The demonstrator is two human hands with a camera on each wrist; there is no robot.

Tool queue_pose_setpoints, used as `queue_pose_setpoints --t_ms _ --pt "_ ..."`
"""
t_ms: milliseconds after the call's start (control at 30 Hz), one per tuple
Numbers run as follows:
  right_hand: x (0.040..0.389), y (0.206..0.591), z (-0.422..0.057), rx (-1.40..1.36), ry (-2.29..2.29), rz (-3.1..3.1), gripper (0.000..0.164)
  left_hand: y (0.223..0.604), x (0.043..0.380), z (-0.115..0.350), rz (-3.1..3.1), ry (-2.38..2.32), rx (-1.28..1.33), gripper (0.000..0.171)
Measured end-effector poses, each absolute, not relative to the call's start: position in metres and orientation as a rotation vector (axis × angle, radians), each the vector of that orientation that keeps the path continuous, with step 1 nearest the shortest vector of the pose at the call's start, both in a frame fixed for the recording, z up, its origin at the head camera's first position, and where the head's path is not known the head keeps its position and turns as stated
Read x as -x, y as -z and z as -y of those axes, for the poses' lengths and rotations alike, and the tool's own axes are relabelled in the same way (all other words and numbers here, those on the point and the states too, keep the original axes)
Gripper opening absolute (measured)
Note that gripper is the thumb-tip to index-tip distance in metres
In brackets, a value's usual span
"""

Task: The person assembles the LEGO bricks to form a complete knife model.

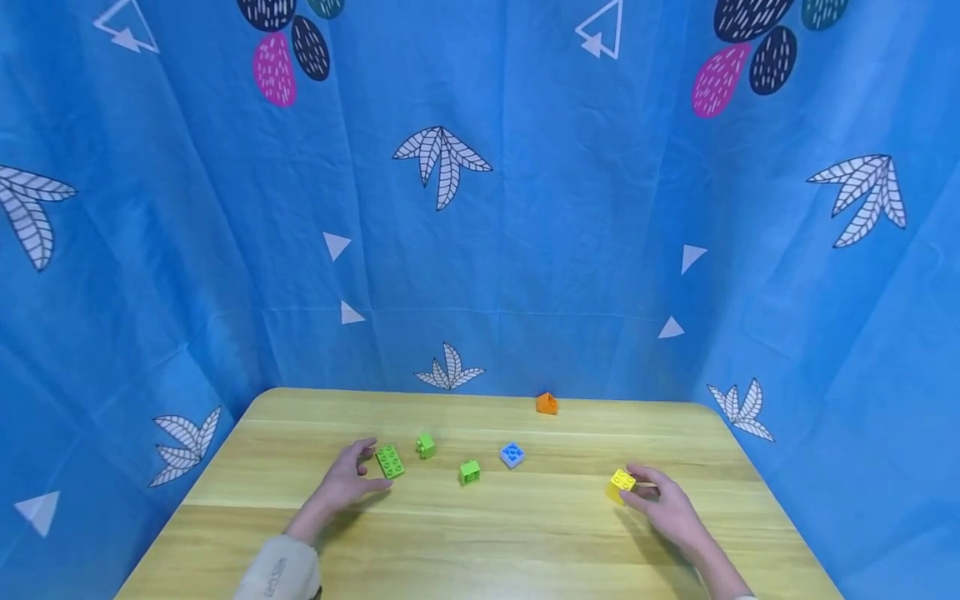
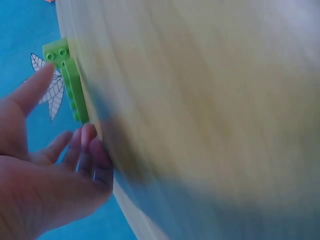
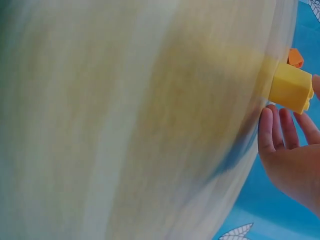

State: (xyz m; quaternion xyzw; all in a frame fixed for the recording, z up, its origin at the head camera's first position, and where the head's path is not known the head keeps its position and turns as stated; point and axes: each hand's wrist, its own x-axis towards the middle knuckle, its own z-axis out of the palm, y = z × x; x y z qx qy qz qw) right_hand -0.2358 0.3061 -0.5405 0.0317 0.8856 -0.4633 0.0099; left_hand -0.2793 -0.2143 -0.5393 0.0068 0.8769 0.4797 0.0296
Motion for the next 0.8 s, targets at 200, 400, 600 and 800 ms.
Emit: queue_pose_setpoints --t_ms 200,400,600,800 --pt "0.2373 0.5425 -0.3041 -0.127 1.461 -2.764 0.054 0.5402 0.2820 0.2070 -2.754 -1.441 -0.008 0.081" --pt "0.2389 0.5446 -0.3031 -0.147 1.463 -2.767 0.049 0.5421 0.2860 0.2055 -2.779 -1.394 0.031 0.072" --pt "0.2407 0.5443 -0.3029 -0.167 1.468 -2.746 0.049 0.5419 0.2863 0.2064 -2.778 -1.400 0.029 0.066" --pt "0.2420 0.5454 -0.3051 -0.179 1.452 -2.744 0.048 0.5400 0.2860 0.2053 -2.758 -1.416 0.030 0.064"
